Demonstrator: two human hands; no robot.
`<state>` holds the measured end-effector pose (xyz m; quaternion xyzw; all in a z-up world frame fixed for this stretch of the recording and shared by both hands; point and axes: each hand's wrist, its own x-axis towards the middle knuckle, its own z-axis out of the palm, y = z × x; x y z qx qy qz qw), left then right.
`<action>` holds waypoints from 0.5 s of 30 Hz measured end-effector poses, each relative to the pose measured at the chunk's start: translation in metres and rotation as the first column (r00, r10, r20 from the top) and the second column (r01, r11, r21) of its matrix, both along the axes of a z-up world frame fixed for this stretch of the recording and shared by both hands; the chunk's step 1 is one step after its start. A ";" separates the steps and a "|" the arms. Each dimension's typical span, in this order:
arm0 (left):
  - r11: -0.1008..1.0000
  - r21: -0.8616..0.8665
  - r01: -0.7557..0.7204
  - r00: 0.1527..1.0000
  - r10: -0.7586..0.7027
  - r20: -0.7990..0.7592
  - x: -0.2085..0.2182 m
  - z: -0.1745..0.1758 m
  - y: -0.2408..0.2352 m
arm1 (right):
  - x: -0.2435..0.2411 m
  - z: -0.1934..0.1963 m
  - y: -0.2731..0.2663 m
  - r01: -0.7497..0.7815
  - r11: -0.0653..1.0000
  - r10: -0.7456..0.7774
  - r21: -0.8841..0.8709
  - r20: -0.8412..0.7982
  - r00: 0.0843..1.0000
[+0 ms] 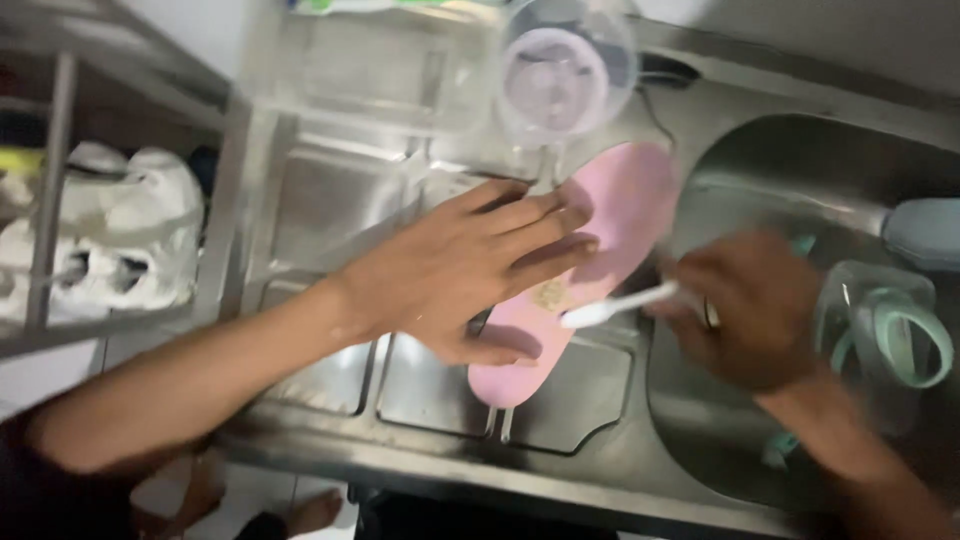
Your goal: The person scrubs a pink shoe insole with a toothbrush over a stainless steel sink. They hold the insole with their left hand and scrub the surface with the toothbrush in their right hand, focusing on the center and edges.
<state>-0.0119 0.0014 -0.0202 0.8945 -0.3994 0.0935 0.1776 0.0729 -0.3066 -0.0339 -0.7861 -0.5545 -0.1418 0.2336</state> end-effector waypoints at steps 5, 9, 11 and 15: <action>0.998 -0.060 -0.014 1.000 0.014 0.007 -0.005 0.000 0.002 | -0.016 0.011 0.018 -0.252 0.963 0.260 -0.099 0.078 0.962; 0.995 -0.098 -0.027 0.999 0.025 -0.026 -0.005 0.002 0.001 | -0.014 0.011 0.014 -0.251 0.951 0.277 -0.181 0.139 0.951; 0.994 -0.109 -0.015 0.999 0.011 -0.036 -0.004 0.002 0.002 | -0.016 0.019 0.017 -0.248 0.955 0.271 -0.161 0.146 0.951; 0.995 -0.104 0.000 0.998 -0.006 -0.055 0.000 0.002 0.004 | -0.025 0.036 0.023 -0.277 0.954 0.282 -0.114 0.031 0.959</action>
